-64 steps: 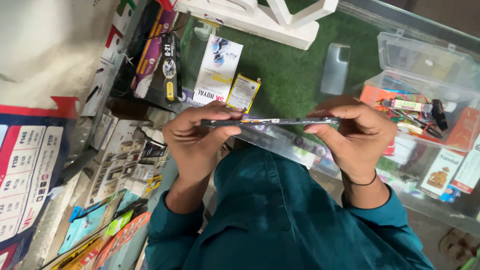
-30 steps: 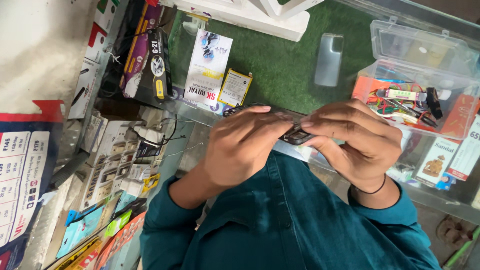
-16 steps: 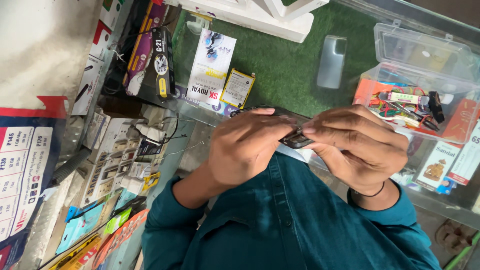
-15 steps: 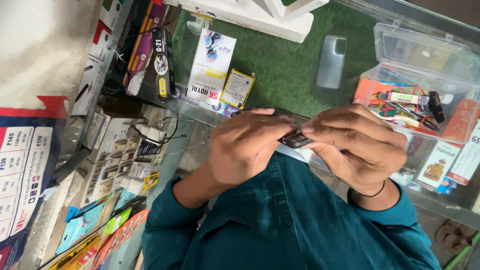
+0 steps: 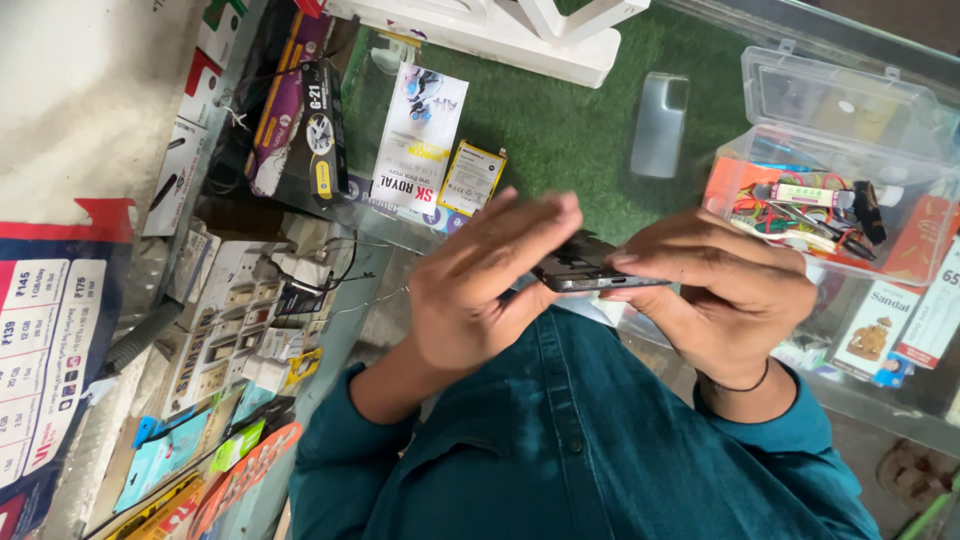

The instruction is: The person holds a disassembled mobile phone and manipulates its internal components with both hands. They then pick up a new screen assembly, inspect it, and connect a small wire harness to the screen's edge. The person continues to handle the screen and wires while the phone remains open on the work surface.

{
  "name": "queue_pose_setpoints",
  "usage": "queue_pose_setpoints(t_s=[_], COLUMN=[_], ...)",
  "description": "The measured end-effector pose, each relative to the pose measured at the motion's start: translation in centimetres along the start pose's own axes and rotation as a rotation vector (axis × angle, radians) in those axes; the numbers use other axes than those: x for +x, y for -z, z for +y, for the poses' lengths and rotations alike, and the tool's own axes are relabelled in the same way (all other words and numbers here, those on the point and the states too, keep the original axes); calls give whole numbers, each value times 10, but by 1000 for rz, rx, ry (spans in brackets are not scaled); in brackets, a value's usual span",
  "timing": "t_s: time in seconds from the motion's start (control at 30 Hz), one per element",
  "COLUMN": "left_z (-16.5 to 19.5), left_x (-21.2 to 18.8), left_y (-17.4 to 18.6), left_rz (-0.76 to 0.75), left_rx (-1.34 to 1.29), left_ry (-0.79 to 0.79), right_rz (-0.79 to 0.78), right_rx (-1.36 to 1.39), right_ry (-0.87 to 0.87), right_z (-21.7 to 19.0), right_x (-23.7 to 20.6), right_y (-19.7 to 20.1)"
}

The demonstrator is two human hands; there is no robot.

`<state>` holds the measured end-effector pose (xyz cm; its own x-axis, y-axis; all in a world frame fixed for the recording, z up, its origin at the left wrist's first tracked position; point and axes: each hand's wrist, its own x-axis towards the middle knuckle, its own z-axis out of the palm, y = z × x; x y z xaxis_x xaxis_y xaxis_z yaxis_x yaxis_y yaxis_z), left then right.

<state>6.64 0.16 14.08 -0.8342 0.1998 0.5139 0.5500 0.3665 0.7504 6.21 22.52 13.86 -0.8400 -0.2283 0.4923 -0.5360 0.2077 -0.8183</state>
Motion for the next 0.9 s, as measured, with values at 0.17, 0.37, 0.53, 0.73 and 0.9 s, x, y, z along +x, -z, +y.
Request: queue_pose_setpoints(t_s=[0.17, 0.37, 0.53, 0.73, 0.9], left_z=[9, 8, 7, 6, 6], left_x=[2, -3, -4, -6, -8], left_y=[6, 2, 1, 2, 1], left_rz=[-13, -22, -17, -4, 19], left_rx=[-152, -208, -234, -253, -254], left_ry=[-25, -16, -40, -78, -92], right_rz=[-21, 0, -11, -37, 0], right_rx=[-82, -65, -62, -39, -11], right_ry=[44, 59, 77, 52, 31], right_z=[-5, -11, -9, -8, -9], right_x=[6, 10, 9, 5, 4], right_y=[-1, -3, -2, 0, -2])
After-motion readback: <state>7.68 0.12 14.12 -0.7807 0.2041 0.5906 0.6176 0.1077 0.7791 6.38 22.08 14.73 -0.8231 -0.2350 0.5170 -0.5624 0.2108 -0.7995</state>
